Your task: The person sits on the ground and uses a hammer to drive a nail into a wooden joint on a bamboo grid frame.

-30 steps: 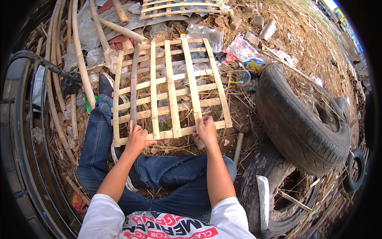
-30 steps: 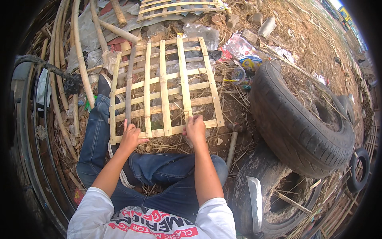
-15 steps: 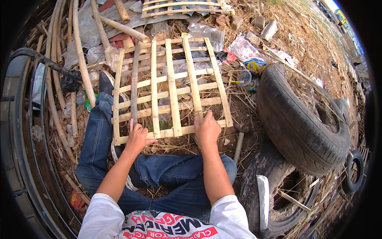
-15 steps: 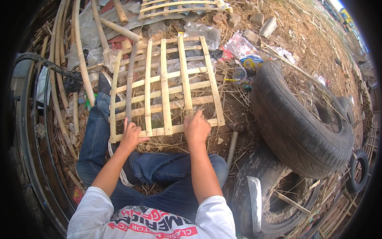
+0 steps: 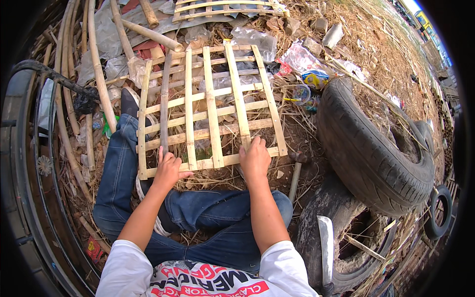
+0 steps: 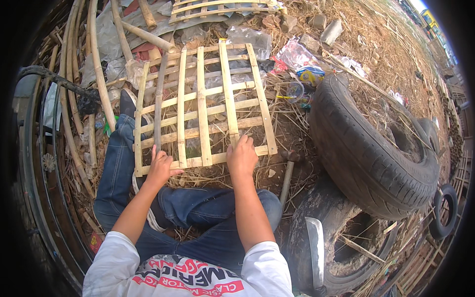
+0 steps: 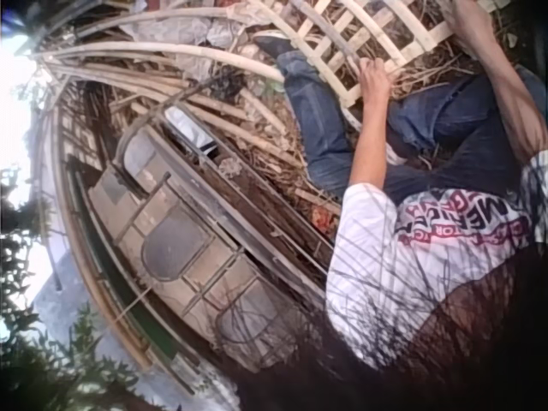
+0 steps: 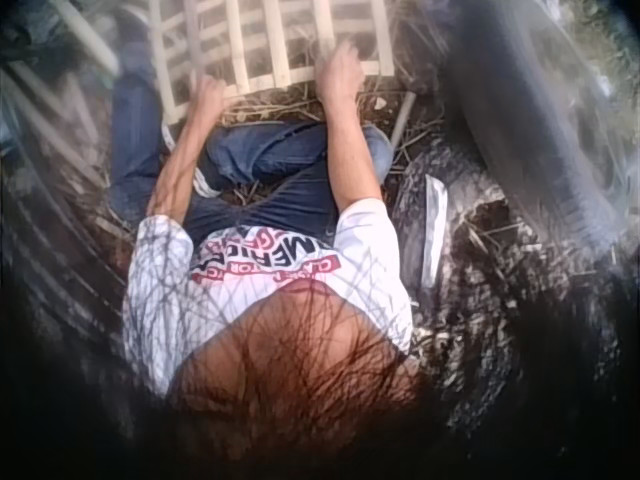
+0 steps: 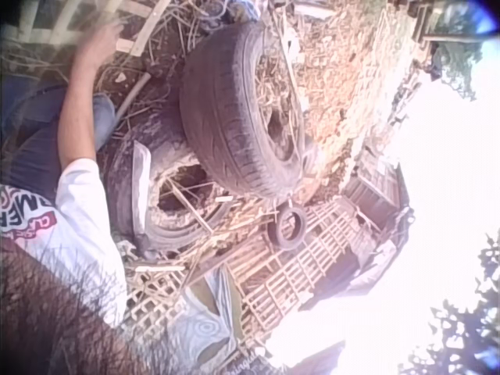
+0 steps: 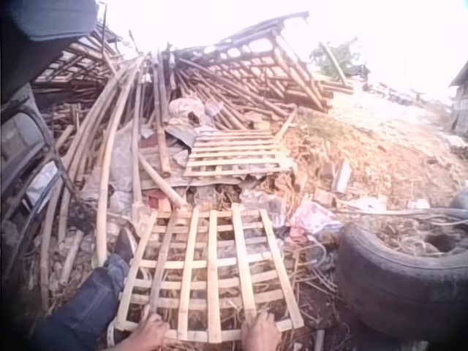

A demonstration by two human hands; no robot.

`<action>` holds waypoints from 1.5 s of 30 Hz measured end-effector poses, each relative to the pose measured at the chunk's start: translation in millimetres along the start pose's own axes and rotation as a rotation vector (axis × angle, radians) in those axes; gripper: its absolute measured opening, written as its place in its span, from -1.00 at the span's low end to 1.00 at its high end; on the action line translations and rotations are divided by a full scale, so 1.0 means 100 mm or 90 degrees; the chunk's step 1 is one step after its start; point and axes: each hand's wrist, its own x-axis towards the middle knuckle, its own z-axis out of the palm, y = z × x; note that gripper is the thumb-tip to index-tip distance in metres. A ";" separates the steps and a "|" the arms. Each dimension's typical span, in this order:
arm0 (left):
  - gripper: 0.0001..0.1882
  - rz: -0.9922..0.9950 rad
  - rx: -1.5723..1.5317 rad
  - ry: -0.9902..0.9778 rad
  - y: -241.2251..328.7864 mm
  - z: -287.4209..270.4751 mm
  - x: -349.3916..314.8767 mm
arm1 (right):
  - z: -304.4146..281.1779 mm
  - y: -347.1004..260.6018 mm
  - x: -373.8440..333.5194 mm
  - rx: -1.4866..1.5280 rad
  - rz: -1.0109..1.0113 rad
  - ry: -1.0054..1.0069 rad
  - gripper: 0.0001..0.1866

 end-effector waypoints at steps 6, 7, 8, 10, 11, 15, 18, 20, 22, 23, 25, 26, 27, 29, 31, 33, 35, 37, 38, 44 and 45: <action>-0.42 0.006 0.008 0.004 -0.01 0.00 0.00 | -0.01 0.00 -0.01 0.008 0.004 0.000 -0.59; -0.42 0.007 0.010 0.005 -0.01 0.00 0.00 | -0.01 0.00 -0.01 -0.001 -0.001 0.002 -0.59; -0.42 0.008 0.008 0.006 -0.01 0.00 0.00 | -0.01 0.00 -0.01 -0.010 -0.006 0.004 -0.59; -0.43 0.009 0.003 0.009 0.01 -0.02 0.00 | 0.00 0.01 -0.01 -0.022 -0.010 0.007 -0.58; -0.43 0.010 0.002 0.009 0.02 -0.02 0.00 | 0.01 0.02 0.00 -0.024 -0.009 0.009 -0.58; -0.43 0.006 -0.002 0.003 0.03 -0.05 0.01 | 0.00 0.02 0.01 -0.029 0.005 0.003 -0.56; -0.42 0.002 0.000 -0.013 0.03 -0.06 0.00 | 0.00 0.01 0.01 -0.022 0.010 -0.004 -0.57; -0.41 0.005 -0.004 -0.009 0.02 -0.06 -0.01 | -0.01 0.01 0.01 -0.015 0.008 -0.001 -0.57; -0.41 0.011 -0.013 0.008 0.03 -0.07 0.00 | -0.01 0.01 0.00 -0.010 0.007 0.002 -0.57; -0.41 0.012 -0.025 0.021 0.03 -0.06 0.01 | -0.02 0.02 0.00 -0.009 0.008 0.005 -0.58; -0.41 0.014 -0.048 0.046 0.01 -0.05 0.00 | -0.01 0.02 0.00 -0.001 0.008 0.005 -0.58; -0.41 0.022 -0.043 0.059 0.00 -0.03 -0.01 | 0.00 0.03 0.00 0.004 0.008 0.004 -0.58; -0.42 0.030 -0.039 0.072 -0.01 -0.02 -0.01 | -0.01 0.04 0.00 0.009 0.008 0.004 -0.58; -0.44 0.040 -0.034 0.072 -0.02 -0.01 -0.02 | -0.01 0.05 0.01 0.015 0.010 0.003 -0.58; -0.45 0.044 -0.033 0.044 -0.02 -0.03 -0.02 | -0.02 0.04 0.01 0.014 0.016 0.000 -0.59; -0.47 0.040 -0.036 0.042 -0.03 0.00 -0.03 | -0.05 0.01 0.00 0.007 0.025 -0.003 -0.59; -0.49 0.030 -0.041 0.041 -0.03 0.01 -0.04 | -0.08 -0.01 0.00 0.003 0.029 -0.015 -0.58; -0.50 0.015 -0.049 0.038 0.01 0.02 -0.03 | -0.08 0.02 0.02 0.007 0.032 -0.015 -0.58; -0.50 0.015 -0.048 0.042 0.02 0.02 -0.03 | -0.07 0.06 0.03 0.014 0.033 -0.010 -0.57; -0.46 0.005 -0.034 0.021 0.01 0.02 -0.03 | -0.03 0.11 0.05 0.027 0.024 0.010 -0.57; -0.45 0.009 -0.041 0.031 0.01 0.02 -0.02 | -0.02 0.12 0.05 0.030 0.020 0.014 -0.57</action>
